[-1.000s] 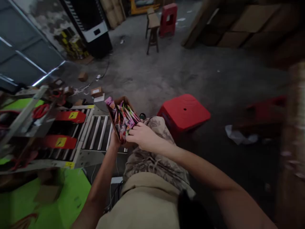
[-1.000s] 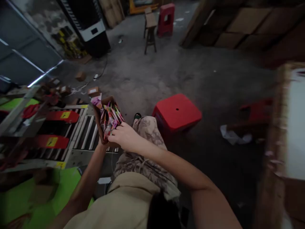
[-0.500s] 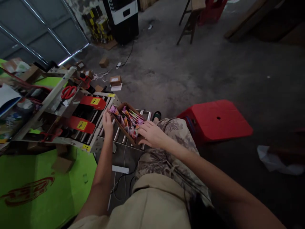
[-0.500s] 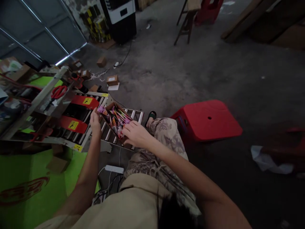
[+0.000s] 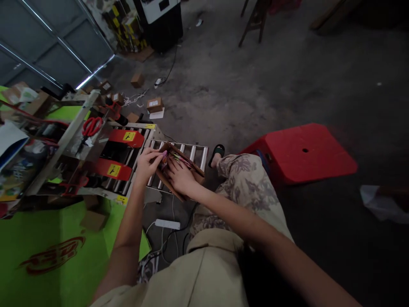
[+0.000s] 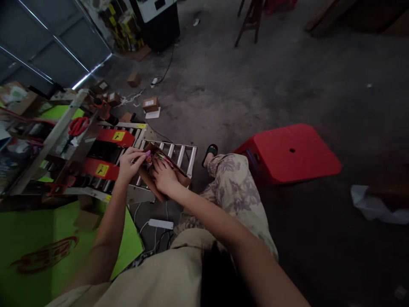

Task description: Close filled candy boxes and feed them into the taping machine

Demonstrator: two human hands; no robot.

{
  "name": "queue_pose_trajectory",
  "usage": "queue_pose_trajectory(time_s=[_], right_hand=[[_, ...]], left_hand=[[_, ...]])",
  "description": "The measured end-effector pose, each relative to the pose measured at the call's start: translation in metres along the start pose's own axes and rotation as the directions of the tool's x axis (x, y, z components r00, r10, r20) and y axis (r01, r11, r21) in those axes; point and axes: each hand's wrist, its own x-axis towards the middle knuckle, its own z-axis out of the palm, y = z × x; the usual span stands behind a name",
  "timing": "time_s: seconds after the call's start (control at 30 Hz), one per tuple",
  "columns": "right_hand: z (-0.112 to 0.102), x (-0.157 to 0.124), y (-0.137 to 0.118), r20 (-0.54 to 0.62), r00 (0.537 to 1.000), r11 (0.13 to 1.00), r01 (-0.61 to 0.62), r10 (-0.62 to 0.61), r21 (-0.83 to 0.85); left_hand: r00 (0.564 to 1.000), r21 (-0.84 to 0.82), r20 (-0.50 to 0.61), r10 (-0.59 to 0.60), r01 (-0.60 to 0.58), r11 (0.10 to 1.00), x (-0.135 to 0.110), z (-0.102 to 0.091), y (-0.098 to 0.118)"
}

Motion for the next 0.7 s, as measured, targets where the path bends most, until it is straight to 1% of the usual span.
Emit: queue_pose_trajectory(time_s=[0.07,0.13,0.17,0.2,0.27,0.37,0.47,0.53,0.57,0.63,0.67,0.7], right_hand=[[0.003,-0.003,0.004,-0.035,0.999,0.999,0.036,-0.035,0.028],[0.001,-0.005,0.011,-0.072,0.995,0.992,0.076,-0.069,0.104],[-0.001,-0.006,0.014,-0.099,0.992,0.982,0.093,-0.077,0.163],[-0.003,-0.007,0.017,-0.14,0.987,0.968,0.106,-0.076,0.228],[-0.006,-0.009,0.019,-0.246,0.968,0.93,0.135,-0.05,0.341],[-0.012,-0.019,0.014,-0.358,0.934,0.903,0.152,0.002,0.401],[-0.029,-0.037,0.008,-0.427,0.904,0.903,0.187,-0.004,0.388],[-0.046,-0.05,0.01,-0.496,0.868,0.914,0.182,0.024,0.363],[-0.054,-0.055,0.013,-0.529,0.846,0.925,0.152,0.061,0.348],[-0.066,-0.062,0.02,-0.569,0.811,0.943,0.07,0.136,0.324],[-0.069,-0.065,0.023,-0.568,0.809,0.949,0.039,0.153,0.312],[-0.068,-0.066,0.026,-0.55,0.821,0.954,0.023,0.152,0.299]], left_hand=[[0.987,0.066,0.159,0.023,-0.034,0.997,0.004,0.0,0.003],[0.951,0.134,0.307,0.032,-0.077,0.988,0.008,0.003,0.005],[0.932,0.164,0.362,0.03,-0.096,0.982,0.01,0.005,0.006],[0.92,0.191,0.391,0.022,-0.105,0.976,0.011,0.006,0.005],[0.913,0.214,0.407,-0.006,-0.089,0.973,0.013,0.007,0.003],[0.928,0.216,0.366,-0.072,-0.009,0.976,0.017,0.007,-0.001],[0.937,0.247,0.321,-0.142,0.062,0.967,0.02,0.013,-0.002],[0.944,0.316,0.279,-0.179,0.086,0.945,0.023,0.025,-0.001],[0.949,0.356,0.247,-0.197,0.1,0.929,0.024,0.033,0.0],[0.964,0.432,0.148,-0.223,0.14,0.891,0.026,0.05,0.002],[0.971,0.458,0.09,-0.22,0.156,0.875,0.026,0.058,0.003],[0.979,0.476,0.034,-0.202,0.162,0.865,0.025,0.064,0.004]])
